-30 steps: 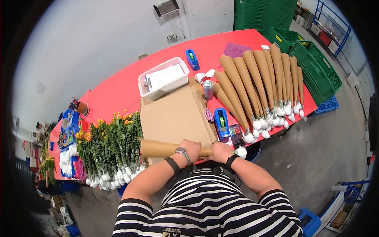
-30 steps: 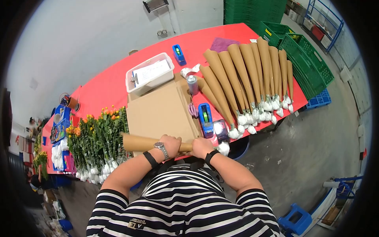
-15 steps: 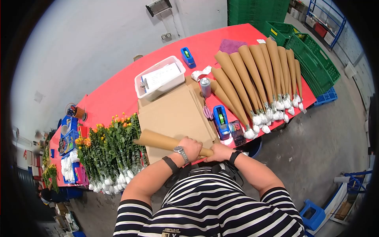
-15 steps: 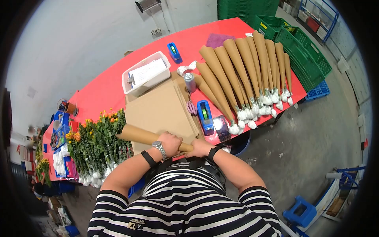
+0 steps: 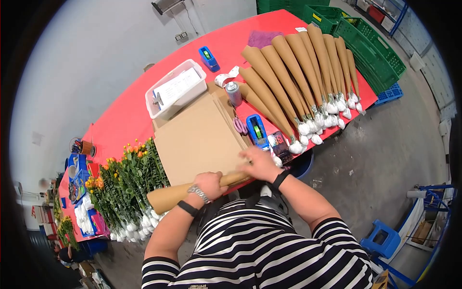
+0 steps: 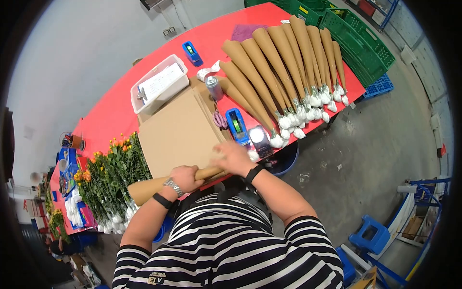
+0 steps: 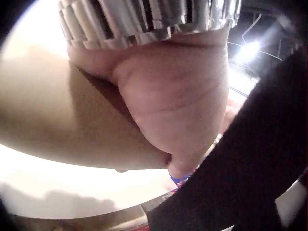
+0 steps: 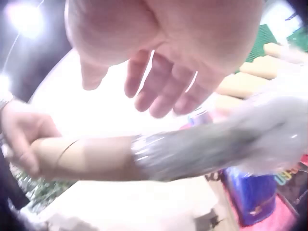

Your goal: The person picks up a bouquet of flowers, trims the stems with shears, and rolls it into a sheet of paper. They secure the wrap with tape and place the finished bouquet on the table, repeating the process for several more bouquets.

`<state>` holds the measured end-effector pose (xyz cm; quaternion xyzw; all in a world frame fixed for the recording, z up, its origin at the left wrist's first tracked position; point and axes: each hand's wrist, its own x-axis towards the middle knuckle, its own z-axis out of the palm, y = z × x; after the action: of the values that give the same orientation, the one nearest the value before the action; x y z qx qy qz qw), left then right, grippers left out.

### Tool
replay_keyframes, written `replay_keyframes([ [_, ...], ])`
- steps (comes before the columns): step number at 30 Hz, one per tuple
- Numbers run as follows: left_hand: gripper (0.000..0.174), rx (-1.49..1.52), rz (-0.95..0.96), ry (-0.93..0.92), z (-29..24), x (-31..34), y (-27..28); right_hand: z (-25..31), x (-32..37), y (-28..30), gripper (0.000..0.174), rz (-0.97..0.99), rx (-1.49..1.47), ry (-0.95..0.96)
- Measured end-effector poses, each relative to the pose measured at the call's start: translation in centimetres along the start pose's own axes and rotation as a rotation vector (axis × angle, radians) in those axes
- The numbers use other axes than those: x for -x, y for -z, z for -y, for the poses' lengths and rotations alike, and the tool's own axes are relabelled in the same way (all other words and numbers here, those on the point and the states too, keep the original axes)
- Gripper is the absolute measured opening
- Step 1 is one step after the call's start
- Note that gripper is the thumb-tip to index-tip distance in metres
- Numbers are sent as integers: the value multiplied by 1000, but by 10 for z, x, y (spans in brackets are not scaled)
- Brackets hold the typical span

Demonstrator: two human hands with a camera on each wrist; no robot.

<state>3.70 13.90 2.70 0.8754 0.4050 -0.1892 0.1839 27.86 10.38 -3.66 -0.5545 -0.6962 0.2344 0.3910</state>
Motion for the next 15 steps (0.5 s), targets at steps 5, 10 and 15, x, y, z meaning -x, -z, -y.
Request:
replay_keyframes([
  [5, 45, 118, -83, 207, 26, 32, -12, -111, -3, 0, 26, -380, -51, -626],
  [10, 46, 182, -186, 266, 27, 43, -20, -141, 2, -46, 43, -226, 91, -675],
  [15, 47, 211, -229, 269, 24, 49, -22, -107, 9, -21, 36, -418, -152, -741],
])
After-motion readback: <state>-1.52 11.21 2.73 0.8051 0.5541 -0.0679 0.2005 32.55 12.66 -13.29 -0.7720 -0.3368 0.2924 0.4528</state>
